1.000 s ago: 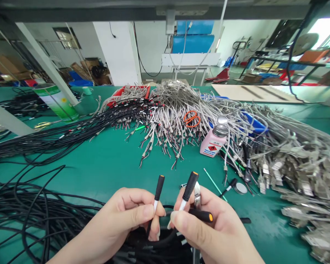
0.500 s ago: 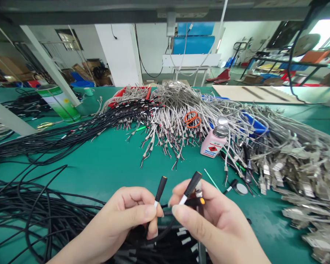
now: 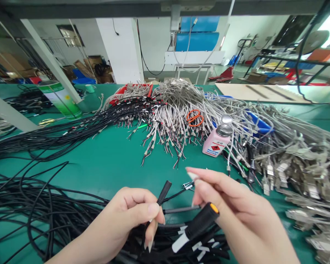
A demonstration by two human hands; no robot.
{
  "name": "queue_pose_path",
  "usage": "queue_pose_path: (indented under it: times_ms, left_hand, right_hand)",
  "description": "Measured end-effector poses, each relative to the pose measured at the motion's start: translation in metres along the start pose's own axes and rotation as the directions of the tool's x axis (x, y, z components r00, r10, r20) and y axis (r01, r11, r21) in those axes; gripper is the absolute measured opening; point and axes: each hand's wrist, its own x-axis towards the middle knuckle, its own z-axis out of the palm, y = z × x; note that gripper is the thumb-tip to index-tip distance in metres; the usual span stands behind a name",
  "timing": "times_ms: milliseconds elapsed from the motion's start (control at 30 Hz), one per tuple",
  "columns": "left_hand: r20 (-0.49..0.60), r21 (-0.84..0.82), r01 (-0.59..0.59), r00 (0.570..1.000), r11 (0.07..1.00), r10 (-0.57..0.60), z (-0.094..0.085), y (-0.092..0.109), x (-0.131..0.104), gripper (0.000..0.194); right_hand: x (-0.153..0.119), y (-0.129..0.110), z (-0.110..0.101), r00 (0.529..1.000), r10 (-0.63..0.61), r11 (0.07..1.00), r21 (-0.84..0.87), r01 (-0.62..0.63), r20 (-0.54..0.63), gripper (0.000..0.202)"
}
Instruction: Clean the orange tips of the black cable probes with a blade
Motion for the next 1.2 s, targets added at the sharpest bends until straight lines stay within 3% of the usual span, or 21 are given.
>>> queue_pose_path:
  times_ms: [233,400,533,900,1100,1200]
  left_hand:
    - [0.018,0.003,0.015,1.000,1.000,-0.015,0.000,-0.001,0.000,0.021]
    - [0.014,0.046,0.020,1.000,0.999,-0.021,-0.001,0.000,0.000,0.021]
    - [0.014,0.053,0.011,1.000,0.999,-0.011,-0.001,0.000,-0.001,0.022]
    - [0.025,0.017,0.023,0.999,1.000,-0.024,0.001,0.001,-0.001,0.020]
    - [0.039,-0.004,0.012,0.999,1.000,-0.012,0.001,0.000,-0.001,0.020]
    - [0.031,-0.004,0.018,0.999,1.000,-0.017,0.000,0.001,-0.001,0.020]
  right_hand:
    - [-0.009,-0.005,0.016,0.985,-0.139,0.962,-0.221,0.158,0.099,0.031]
    - [-0.006,-0.008,0.014,0.889,-0.261,0.931,-0.144,0.335,0.376,0.005]
    - [-0.005,-0.006,0.013,0.873,-0.291,0.909,-0.170,0.379,0.392,0.005]
    - [-0.009,-0.014,0.015,0.901,-0.192,0.946,-0.170,0.275,0.389,0.006]
    - [-0.008,-0.010,0.015,0.905,-0.222,0.937,-0.177,0.301,0.363,0.008]
    - [-0.009,-0.016,0.013,0.899,-0.146,0.965,-0.139,0.221,0.412,0.009]
